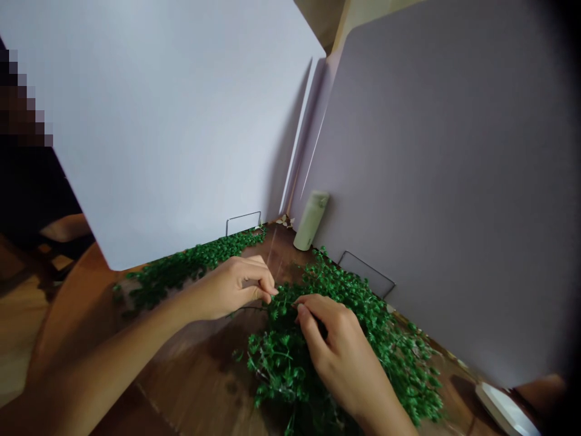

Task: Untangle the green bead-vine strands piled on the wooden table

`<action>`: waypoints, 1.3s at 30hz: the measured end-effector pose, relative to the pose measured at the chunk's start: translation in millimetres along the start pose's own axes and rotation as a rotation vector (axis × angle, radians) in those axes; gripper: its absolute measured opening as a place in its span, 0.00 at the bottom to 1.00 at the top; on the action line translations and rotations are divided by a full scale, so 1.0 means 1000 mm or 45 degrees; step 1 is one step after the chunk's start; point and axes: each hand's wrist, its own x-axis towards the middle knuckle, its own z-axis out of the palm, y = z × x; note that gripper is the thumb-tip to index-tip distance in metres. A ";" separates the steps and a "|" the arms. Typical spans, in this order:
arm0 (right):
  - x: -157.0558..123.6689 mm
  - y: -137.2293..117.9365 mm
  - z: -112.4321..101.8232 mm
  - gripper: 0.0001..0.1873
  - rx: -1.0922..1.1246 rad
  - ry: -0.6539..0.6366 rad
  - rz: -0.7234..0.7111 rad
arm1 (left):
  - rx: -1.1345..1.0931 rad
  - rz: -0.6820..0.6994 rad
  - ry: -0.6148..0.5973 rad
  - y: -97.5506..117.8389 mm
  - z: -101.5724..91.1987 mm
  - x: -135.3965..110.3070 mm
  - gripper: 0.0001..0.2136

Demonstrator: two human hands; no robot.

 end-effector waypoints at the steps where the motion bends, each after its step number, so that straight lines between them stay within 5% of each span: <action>1: -0.001 -0.001 0.000 0.16 0.000 -0.006 -0.009 | 0.001 -0.011 0.000 -0.002 -0.001 0.000 0.08; 12: -0.007 -0.007 0.012 0.13 -0.169 -0.059 -0.168 | 0.255 0.007 0.002 -0.010 -0.002 0.002 0.12; 14: -0.008 -0.010 0.007 0.14 -0.111 -0.056 -0.157 | 0.392 -0.040 0.135 -0.020 -0.017 0.002 0.12; 19: -0.014 -0.017 -0.016 0.16 0.035 0.024 -0.239 | 0.616 -0.467 0.845 -0.062 -0.077 -0.010 0.09; 22: -0.013 -0.013 -0.023 0.18 0.007 0.102 -0.135 | 0.808 -0.548 0.970 -0.075 -0.091 -0.016 0.13; 27: -0.004 -0.001 -0.020 0.21 -0.030 0.077 0.034 | 0.990 -0.324 0.877 -0.078 -0.074 -0.011 0.21; 31: -0.001 0.003 -0.019 0.22 -0.055 0.096 0.070 | 0.910 -0.091 0.751 -0.061 -0.055 -0.004 0.14; 39: -0.001 0.003 -0.018 0.23 -0.035 0.112 0.041 | 0.601 0.343 0.084 -0.004 -0.005 -0.001 0.11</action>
